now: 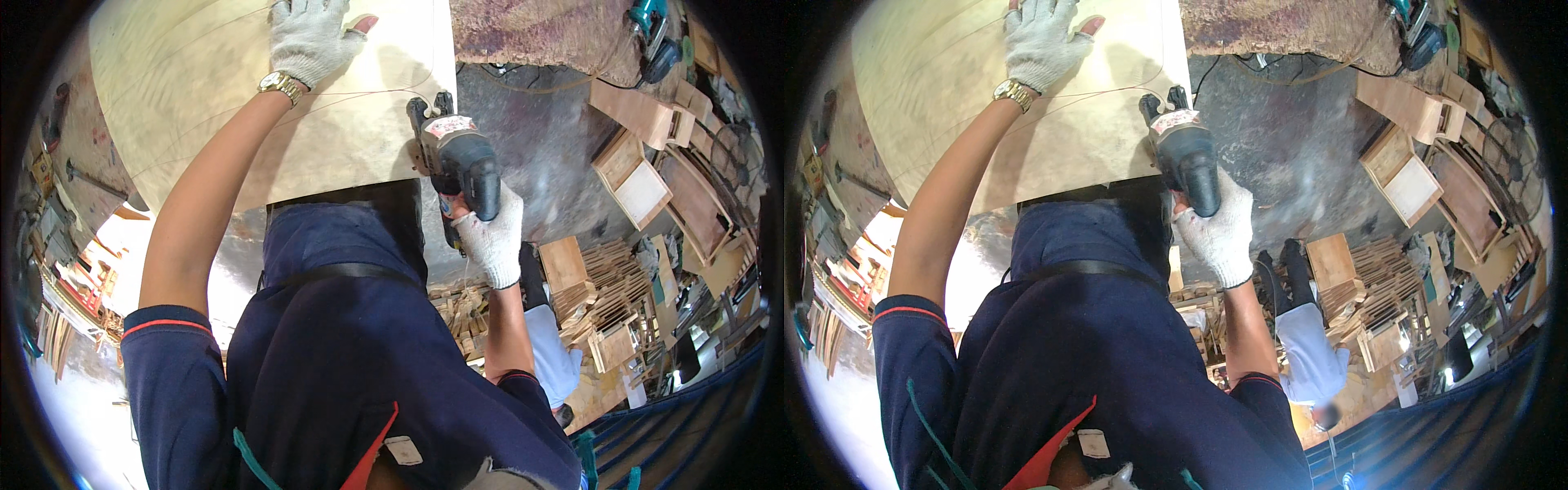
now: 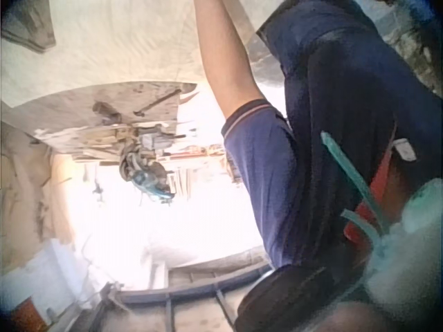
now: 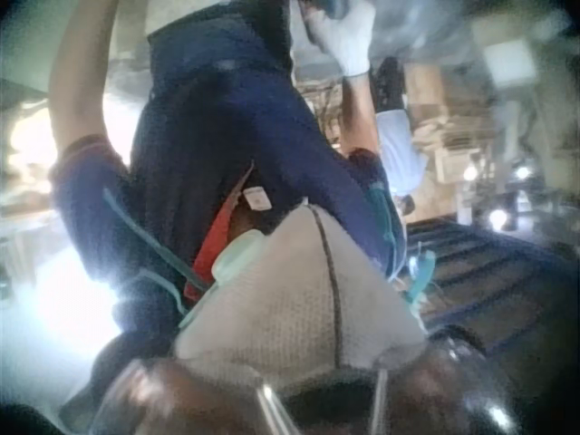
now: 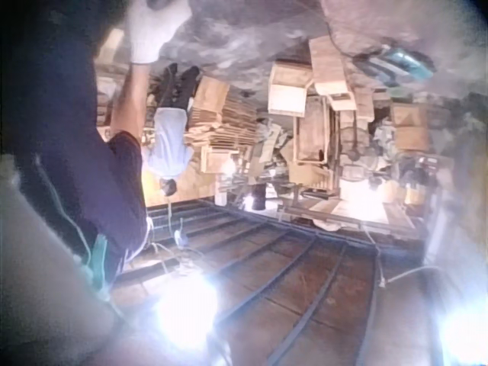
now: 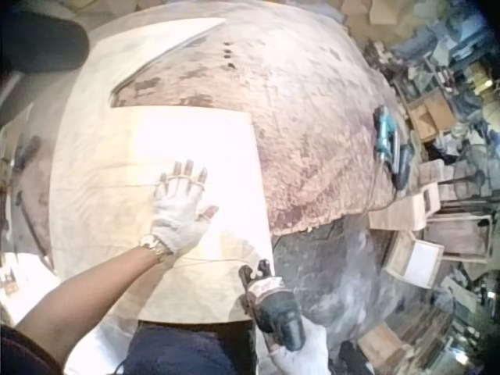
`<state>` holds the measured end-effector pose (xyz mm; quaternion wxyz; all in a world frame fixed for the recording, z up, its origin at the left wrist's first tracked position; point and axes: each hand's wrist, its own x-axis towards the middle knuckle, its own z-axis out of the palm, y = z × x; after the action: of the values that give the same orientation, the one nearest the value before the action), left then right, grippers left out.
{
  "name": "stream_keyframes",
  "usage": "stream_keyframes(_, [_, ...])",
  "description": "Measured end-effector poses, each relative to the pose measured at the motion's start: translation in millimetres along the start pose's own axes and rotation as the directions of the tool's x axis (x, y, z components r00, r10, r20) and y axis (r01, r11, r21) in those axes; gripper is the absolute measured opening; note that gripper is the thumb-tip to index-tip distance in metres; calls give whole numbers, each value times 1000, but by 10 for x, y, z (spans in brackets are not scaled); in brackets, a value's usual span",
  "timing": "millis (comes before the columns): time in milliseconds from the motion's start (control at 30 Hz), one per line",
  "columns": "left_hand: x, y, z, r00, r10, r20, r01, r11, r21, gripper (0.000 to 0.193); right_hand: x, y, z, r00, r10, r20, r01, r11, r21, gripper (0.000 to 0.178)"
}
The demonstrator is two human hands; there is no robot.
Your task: The person marks a curved line on a large wooden panel using a template and pen, then uses a nail gun and hammer to fasten the template. The person then uses a jigsaw to cut along the marked line on the panel.
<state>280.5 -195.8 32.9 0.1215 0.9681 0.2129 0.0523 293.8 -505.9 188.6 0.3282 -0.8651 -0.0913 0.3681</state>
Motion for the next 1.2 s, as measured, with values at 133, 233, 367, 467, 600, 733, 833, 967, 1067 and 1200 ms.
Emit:
stream_keyframes(133, [-12,-14,-3,1000,6,-29,-7,1000,-20,78,40,-30,-56,999,21,41,-22,999,23,27])
stream_keyframes(233, [-5,-28,-2,999,6,-52,-8,999,-33,76,90,-60,-76,999,-17,37,18,999,-43,27])
stream_keyframes(367, [-14,-21,-38,998,0,-56,-4,998,-65,76,158,-69,-124,997,-39,61,46,992,-115,27])
stream_keyframes(467, [-31,-34,-53,998,-12,-56,8,998,-63,77,186,-50,-189,990,-115,81,124,985,-121,28])
stream_keyframes(600, [-25,-34,-47,999,-45,-16,44,998,-47,80,255,-21,-250,980,-101,171,119,988,-94,28])
stream_keyframes(733, [-63,-35,-29,997,-65,-35,63,997,-47,83,278,-40,-305,963,-199,185,232,956,-178,27])
stream_keyframes(833, [-79,-14,-67,996,-72,-48,69,995,-68,84,317,-69,-358,948,-244,203,290,927,-239,28])
stream_keyframes(967, [-101,12,-131,994,-106,-36,103,991,-83,85,429,-35,-418,929,-238,282,301,931,-207,27])
stream_keyframes(1067, [-138,10,-149,988,-130,-83,120,986,-116,86,497,-41,-482,916,-221,336,302,929,-213,27])
stream_keyframes(1200, [-264,13,-98,907,-291,-305,273,957,-100,81,576,-111,-545,892,-186,412,302,924,-237,27])
